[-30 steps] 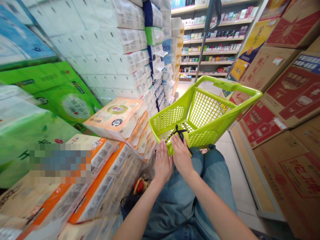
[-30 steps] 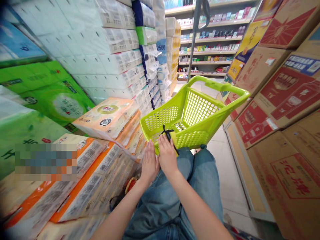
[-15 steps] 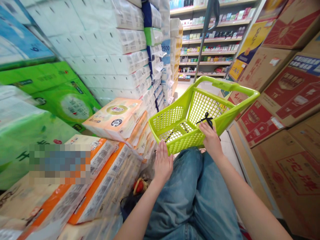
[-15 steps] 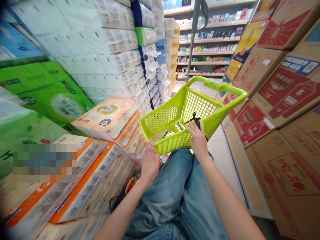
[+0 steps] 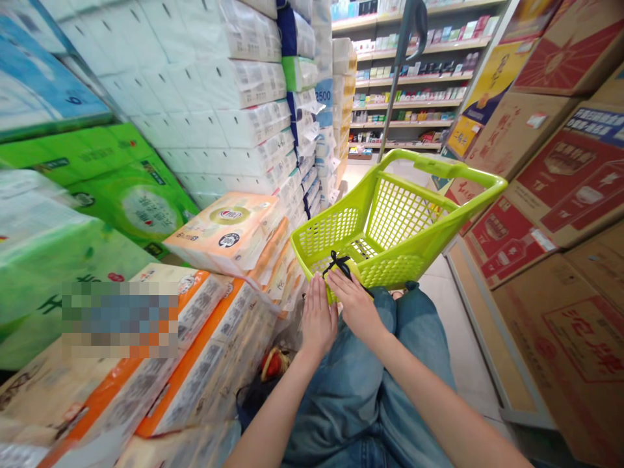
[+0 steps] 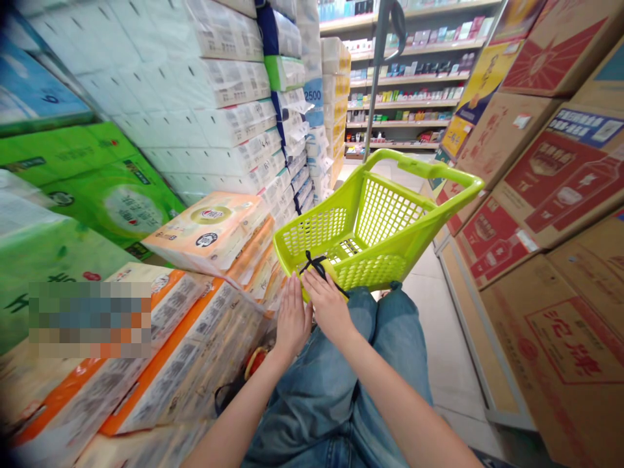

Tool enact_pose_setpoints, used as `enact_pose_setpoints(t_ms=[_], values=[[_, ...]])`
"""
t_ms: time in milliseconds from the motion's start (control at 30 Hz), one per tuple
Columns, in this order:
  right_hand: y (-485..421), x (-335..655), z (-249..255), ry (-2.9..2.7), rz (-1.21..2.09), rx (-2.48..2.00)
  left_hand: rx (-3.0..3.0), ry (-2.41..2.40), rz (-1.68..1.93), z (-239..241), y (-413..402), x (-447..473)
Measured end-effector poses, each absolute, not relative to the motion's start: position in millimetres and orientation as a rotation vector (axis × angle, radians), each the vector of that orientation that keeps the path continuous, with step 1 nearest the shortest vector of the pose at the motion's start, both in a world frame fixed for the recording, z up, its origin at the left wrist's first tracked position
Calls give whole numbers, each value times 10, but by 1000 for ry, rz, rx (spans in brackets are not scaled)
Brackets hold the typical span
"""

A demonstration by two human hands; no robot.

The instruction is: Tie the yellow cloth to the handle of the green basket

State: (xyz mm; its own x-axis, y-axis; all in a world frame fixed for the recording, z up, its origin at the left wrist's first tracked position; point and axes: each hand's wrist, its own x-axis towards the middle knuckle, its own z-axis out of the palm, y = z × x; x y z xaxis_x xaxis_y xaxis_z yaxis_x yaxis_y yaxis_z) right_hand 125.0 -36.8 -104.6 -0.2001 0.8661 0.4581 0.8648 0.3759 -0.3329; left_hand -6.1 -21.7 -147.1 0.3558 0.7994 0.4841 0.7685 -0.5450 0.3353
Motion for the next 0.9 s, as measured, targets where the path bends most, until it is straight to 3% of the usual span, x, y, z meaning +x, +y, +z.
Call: enact_pose_setpoints(t_ms=[267,433,633,900], values=[[-149,2444,-890,-1787,-136,-1729,2535,1484,953,-1433,-240,-33],[-150,1889,-964,-1647,-159,-1794,2519,1485,976,-1451,-237,-31],[-330,939,-1127,-1886,-24,-1591,2541,1479,942,-1503,-217,-67],[-274,1769,-1039,-2075,-55,-1474,2512,1483,963,-1451,-235,-37]])
